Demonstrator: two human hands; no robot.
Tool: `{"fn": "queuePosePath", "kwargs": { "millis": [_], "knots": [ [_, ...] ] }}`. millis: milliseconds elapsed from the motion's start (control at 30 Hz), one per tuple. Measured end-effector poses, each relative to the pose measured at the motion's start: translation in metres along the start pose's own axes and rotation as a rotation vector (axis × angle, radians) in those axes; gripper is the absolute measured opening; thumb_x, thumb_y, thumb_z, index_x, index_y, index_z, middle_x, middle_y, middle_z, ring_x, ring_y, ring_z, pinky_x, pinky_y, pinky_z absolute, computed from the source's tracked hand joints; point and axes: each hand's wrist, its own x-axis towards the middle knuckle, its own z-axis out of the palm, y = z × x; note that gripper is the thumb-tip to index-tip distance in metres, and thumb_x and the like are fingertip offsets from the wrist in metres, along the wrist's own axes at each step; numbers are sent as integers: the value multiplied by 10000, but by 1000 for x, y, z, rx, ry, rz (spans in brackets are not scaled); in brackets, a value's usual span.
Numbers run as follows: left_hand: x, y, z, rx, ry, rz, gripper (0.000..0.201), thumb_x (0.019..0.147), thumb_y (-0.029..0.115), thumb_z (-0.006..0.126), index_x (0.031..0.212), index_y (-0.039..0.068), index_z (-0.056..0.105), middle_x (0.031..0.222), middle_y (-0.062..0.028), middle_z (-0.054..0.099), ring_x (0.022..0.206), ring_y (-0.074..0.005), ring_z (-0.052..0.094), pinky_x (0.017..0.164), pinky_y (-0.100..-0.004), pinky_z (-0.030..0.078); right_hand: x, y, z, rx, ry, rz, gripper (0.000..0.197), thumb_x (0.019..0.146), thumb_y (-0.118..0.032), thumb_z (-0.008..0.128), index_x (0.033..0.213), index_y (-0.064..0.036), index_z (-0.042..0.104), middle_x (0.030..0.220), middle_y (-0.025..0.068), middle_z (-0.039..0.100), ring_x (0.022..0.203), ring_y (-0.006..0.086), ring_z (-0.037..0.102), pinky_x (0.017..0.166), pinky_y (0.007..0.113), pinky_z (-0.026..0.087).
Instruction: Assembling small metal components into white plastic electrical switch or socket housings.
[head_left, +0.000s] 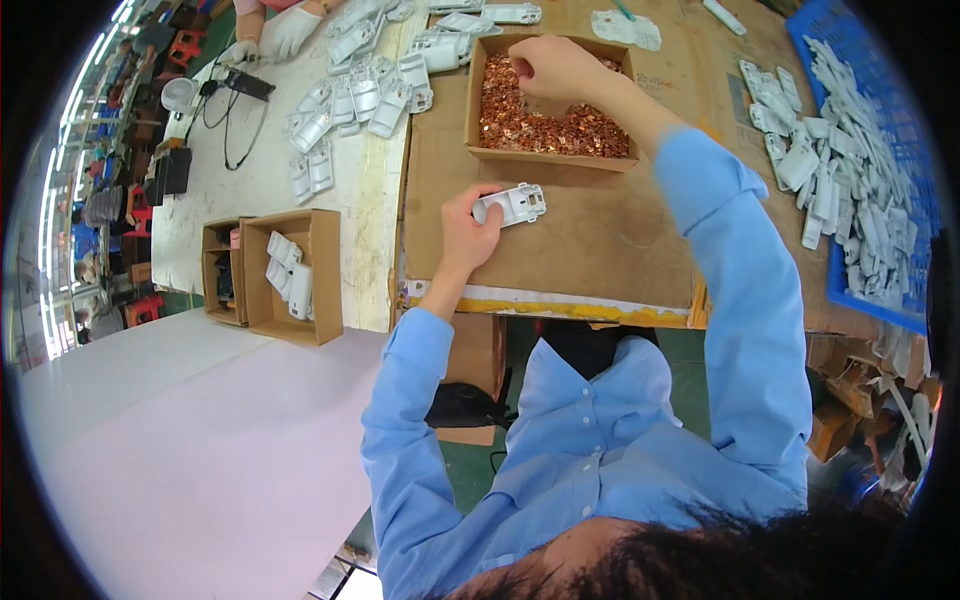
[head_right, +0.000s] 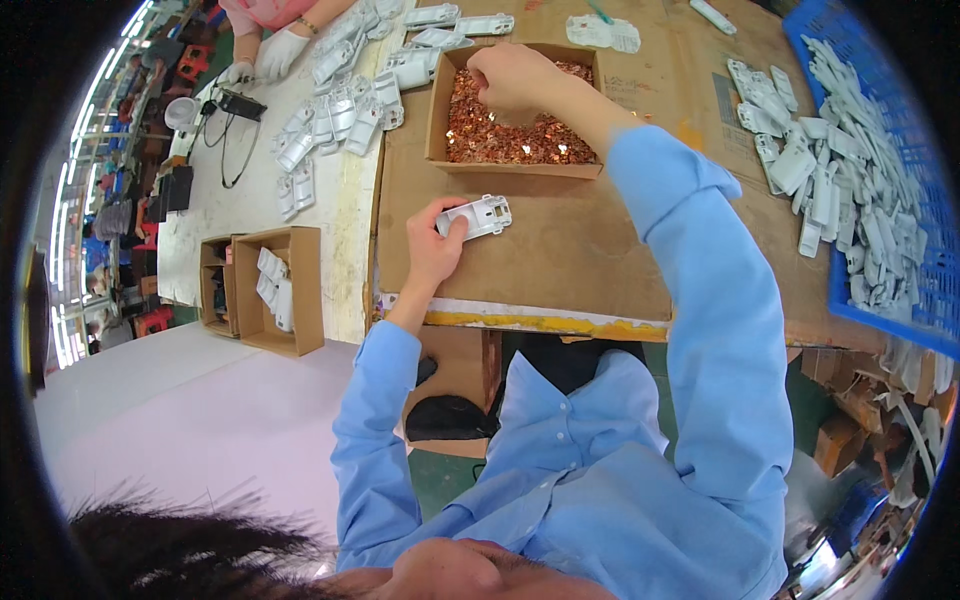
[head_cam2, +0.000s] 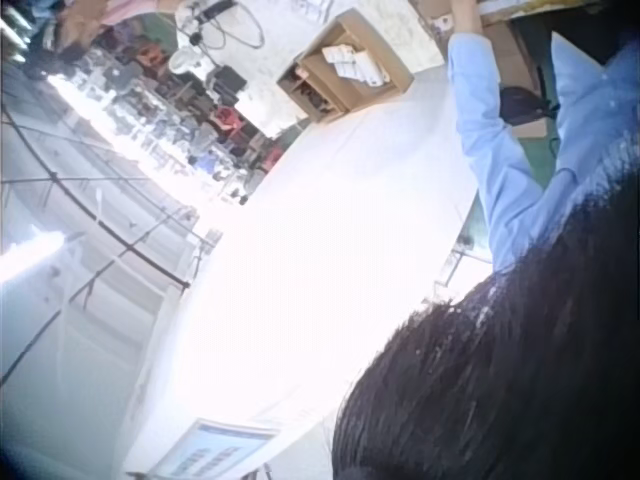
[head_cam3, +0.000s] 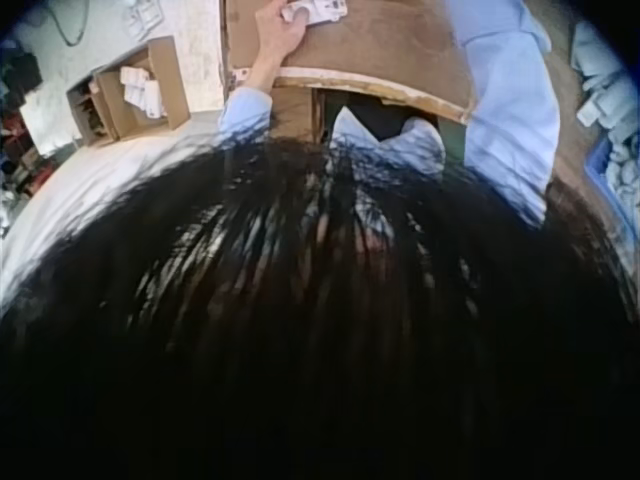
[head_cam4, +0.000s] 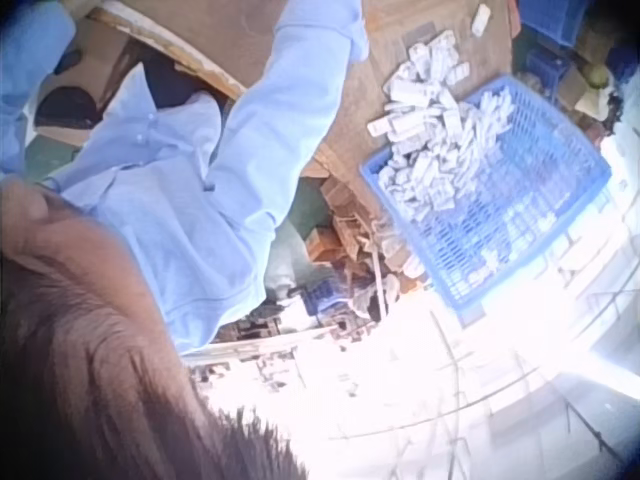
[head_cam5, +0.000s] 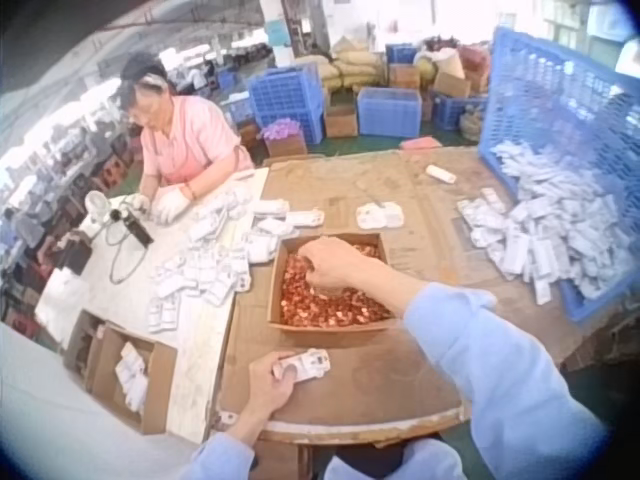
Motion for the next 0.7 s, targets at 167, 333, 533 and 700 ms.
{"fn": "queuePosePath", "kwargs": {
  "millis": [167,333,533,700],
  "knots": [
    [1,-7,3,3,18,41,178,803,42,600,952,-16,678,808,-148,695,716,-198,675,657,-322,521,-67,-15,-36,464,175,100,80,807,-66,619,835,5,595,671,34,572,662,95,531,609,274,457],
    [4,-13,6,-88,71,-79,192,821,34,595,990,-10,673,815,-110,690,659,-174,654,589,-287,517,-172,-30,-49,724,205,265,67,900,-76,601,888,-11,599,765,-41,571,700,33,498,620,230,436],
    [-41,81,45,-804,-14,-306,422,830,-36,588,1238,20,496,1092,-124,634,824,-204,670,694,-315,570,-316,-72,-42,1082,331,523,65,887,-64,640,920,-9,642,810,-25,616,741,33,556,679,201,460],
    [-120,132,107,-1112,-435,-461,488,846,15,591,1313,34,447,1062,-110,624,835,-193,657,673,-305,567,-389,-106,-31,1249,565,636,93,876,-13,636,958,23,659,857,17,644,793,68,589,729,225,490]
  ]
}}
